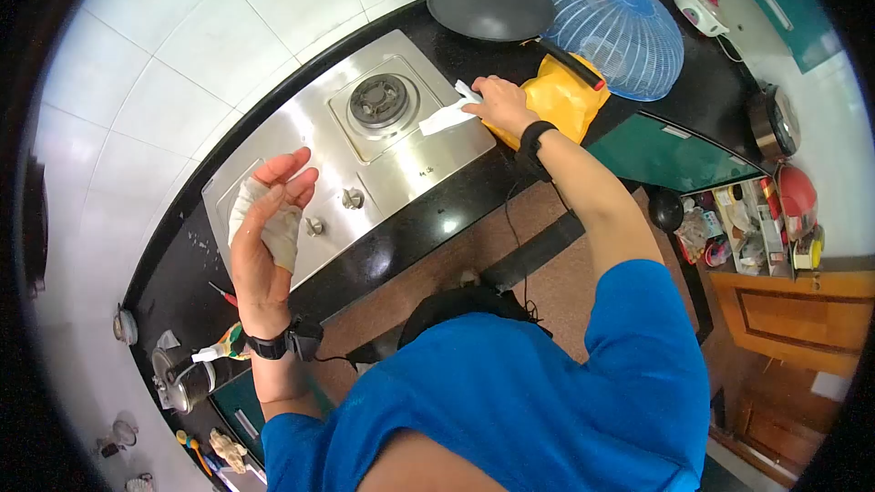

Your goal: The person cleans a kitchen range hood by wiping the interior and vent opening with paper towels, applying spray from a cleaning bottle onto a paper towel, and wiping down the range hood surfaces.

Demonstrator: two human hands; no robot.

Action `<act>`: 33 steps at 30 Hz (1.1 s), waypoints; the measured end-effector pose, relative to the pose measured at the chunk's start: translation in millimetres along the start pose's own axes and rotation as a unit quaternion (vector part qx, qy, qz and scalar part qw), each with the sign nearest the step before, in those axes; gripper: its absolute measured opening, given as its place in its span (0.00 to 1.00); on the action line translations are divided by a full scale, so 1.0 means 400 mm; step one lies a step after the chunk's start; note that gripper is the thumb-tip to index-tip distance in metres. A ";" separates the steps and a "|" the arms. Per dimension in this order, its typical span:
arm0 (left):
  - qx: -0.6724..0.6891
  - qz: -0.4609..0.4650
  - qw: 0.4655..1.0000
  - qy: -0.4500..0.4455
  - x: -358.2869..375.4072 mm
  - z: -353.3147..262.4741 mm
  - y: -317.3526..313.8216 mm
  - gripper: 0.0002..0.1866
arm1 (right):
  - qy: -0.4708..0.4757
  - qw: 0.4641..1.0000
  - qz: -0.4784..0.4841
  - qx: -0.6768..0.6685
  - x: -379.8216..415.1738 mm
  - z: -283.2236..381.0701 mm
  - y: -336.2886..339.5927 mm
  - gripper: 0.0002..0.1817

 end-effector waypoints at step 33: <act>-0.253 -0.069 0.942 -0.208 -0.032 0.120 -0.009 0.11 | 0.013 0.636 0.332 -0.696 0.252 0.523 0.193 0.19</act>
Point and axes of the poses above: each hand's wrist, its own x-axis away from the middle knuckle, its own y-axis out of the back of the hand, z = x × y, the point moved 5 cm from there along -x, towards the middle knuckle, and after that the axes turned 3 degrees about z, right-handed, at the moved point
